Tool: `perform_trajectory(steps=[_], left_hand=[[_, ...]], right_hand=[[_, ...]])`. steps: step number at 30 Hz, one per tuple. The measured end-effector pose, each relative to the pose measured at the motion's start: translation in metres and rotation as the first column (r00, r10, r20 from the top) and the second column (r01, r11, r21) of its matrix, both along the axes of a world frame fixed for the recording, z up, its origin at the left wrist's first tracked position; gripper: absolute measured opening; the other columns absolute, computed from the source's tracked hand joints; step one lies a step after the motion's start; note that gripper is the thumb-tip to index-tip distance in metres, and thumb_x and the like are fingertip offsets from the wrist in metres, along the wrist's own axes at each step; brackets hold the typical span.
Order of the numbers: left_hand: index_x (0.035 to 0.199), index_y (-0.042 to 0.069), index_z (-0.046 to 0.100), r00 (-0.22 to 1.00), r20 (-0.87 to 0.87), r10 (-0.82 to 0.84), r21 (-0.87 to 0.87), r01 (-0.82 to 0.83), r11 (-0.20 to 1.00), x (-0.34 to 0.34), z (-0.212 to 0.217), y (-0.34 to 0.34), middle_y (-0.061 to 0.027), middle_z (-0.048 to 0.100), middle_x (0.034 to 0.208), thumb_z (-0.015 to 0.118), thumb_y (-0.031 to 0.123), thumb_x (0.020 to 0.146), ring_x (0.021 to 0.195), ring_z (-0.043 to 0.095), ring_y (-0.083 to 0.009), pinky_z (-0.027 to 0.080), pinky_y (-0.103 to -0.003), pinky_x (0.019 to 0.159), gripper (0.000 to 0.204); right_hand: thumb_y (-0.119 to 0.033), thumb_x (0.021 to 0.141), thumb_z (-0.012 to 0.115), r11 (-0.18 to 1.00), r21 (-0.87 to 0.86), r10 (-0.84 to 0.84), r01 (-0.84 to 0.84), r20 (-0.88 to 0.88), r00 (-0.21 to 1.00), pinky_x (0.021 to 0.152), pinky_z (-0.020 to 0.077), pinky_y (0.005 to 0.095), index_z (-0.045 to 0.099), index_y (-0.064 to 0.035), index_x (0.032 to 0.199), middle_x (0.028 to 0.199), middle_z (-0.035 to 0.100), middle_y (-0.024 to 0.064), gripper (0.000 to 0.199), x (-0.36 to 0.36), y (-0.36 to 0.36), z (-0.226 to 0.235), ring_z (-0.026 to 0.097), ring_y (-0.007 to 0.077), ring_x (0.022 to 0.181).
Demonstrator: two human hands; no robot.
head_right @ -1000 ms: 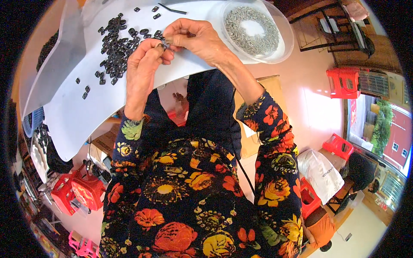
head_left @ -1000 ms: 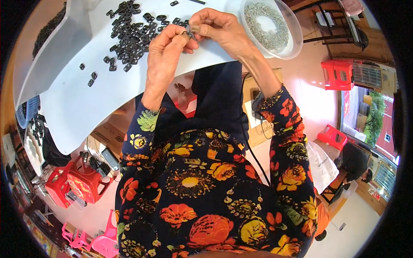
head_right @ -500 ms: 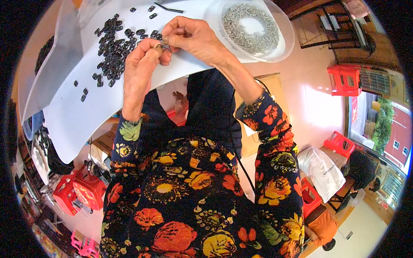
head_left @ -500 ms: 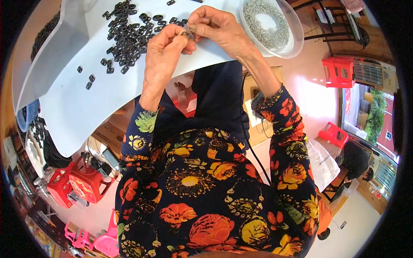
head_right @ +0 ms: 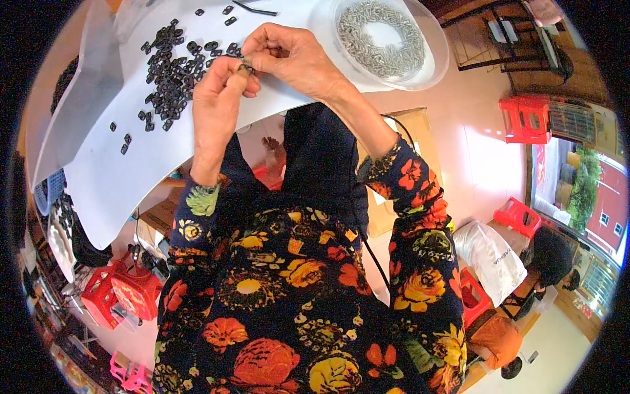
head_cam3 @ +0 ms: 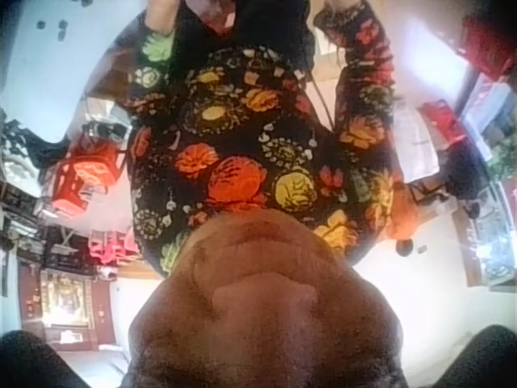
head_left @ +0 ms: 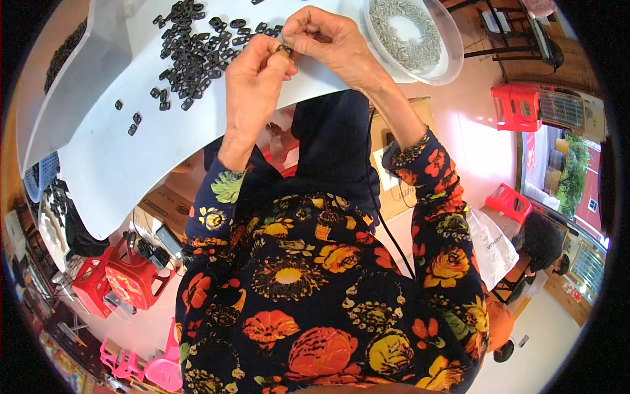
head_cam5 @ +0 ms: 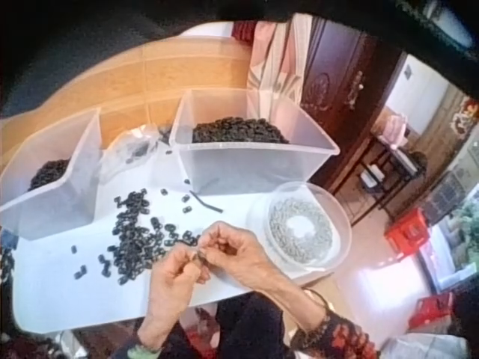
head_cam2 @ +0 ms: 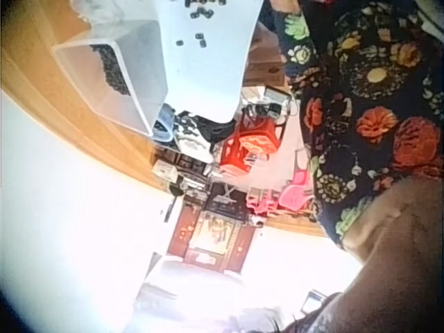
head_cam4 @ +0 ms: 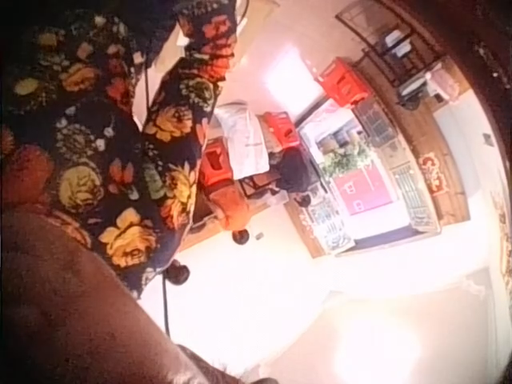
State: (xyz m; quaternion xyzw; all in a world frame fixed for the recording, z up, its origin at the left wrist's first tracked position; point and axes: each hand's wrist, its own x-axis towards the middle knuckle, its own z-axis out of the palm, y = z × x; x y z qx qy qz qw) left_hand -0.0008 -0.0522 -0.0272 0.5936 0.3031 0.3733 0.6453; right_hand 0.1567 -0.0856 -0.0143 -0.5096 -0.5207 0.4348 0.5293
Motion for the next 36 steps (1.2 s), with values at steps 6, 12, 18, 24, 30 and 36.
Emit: perform_trajectory(steps=[6,12,18,24,30,36], left_hand=[[0.085,0.001,0.055,1.000,0.019,0.007,0.028,-0.007,1.000,-0.001,0.002,0.001,-0.0030,0.061,0.072,0.048,0.005,0.087,0.068,0.057,-0.0078,0.048,-0.022,0.065,0.008],[0.086,0.001,0.055,1.000,0.030,0.007,0.006,-0.007,1.000,-0.002,0.001,0.001,-0.0034,0.062,0.073,0.048,0.003,0.086,0.067,0.056,-0.0076,0.047,-0.021,0.064,0.007],[0.087,0.000,0.055,0.998,0.011,0.067,0.039,-0.067,0.997,0.001,0.005,-0.001,-0.0032,0.062,0.072,0.050,0.003,0.086,0.067,0.055,-0.0072,0.046,-0.022,0.064,0.006],[0.087,0.000,0.056,0.996,0.002,0.084,0.031,-0.084,0.996,0.001,0.005,0.000,-0.0041,0.063,0.073,0.049,0.004,0.088,0.067,0.056,-0.0076,0.047,-0.022,0.065,0.008],[0.088,0.000,0.056,0.998,0.038,0.051,0.040,-0.052,0.998,0.001,0.001,0.002,-0.0049,0.064,0.074,0.048,0.006,0.089,0.068,0.057,-0.0083,0.048,-0.022,0.065,0.010],[0.087,0.000,0.055,0.997,0.010,0.073,0.059,-0.073,0.996,0.000,0.001,0.000,-0.0044,0.063,0.074,0.049,0.006,0.089,0.068,0.056,-0.0081,0.047,-0.022,0.064,0.009]], right_hand=[[-0.014,0.087,0.061,0.998,-0.052,0.025,-0.023,0.048,0.999,0.060,0.0439,0.0201,0.066,-0.0024,0.091,0.069,0.059,-0.0017,0.013,0.002,-0.002,0.006,0.052,0.0047,0.064],[-0.015,0.088,0.060,0.998,-0.037,0.049,-0.046,0.093,0.994,0.054,0.0409,0.0191,0.065,-0.0028,0.089,0.065,0.056,-0.0030,0.013,0.001,0.001,0.002,0.048,0.0038,0.058],[-0.015,0.089,0.060,1.000,-0.001,-0.009,0.009,0.115,0.993,0.055,0.0404,0.0186,0.063,-0.0008,0.087,0.067,0.056,-0.0029,0.014,-0.007,0.000,0.001,0.048,0.0033,0.061],[-0.016,0.091,0.058,0.997,-0.076,0.028,-0.023,0.066,0.997,0.056,0.0417,0.0191,0.063,-0.0006,0.087,0.068,0.057,-0.0021,0.017,-0.004,0.004,0.007,0.049,0.0040,0.061],[-0.020,0.090,0.060,0.999,-0.023,0.032,-0.033,-0.015,0.999,0.055,0.0434,0.0195,0.065,-0.0016,0.087,0.066,0.059,-0.0021,0.019,0.000,0.006,0.006,0.050,0.0045,0.058],[-0.019,0.088,0.063,0.999,-0.047,0.014,-0.013,0.001,1.000,0.053,0.0425,0.0191,0.066,-0.0017,0.086,0.064,0.057,-0.0026,0.018,-0.004,0.004,0.005,0.049,0.0043,0.057]])
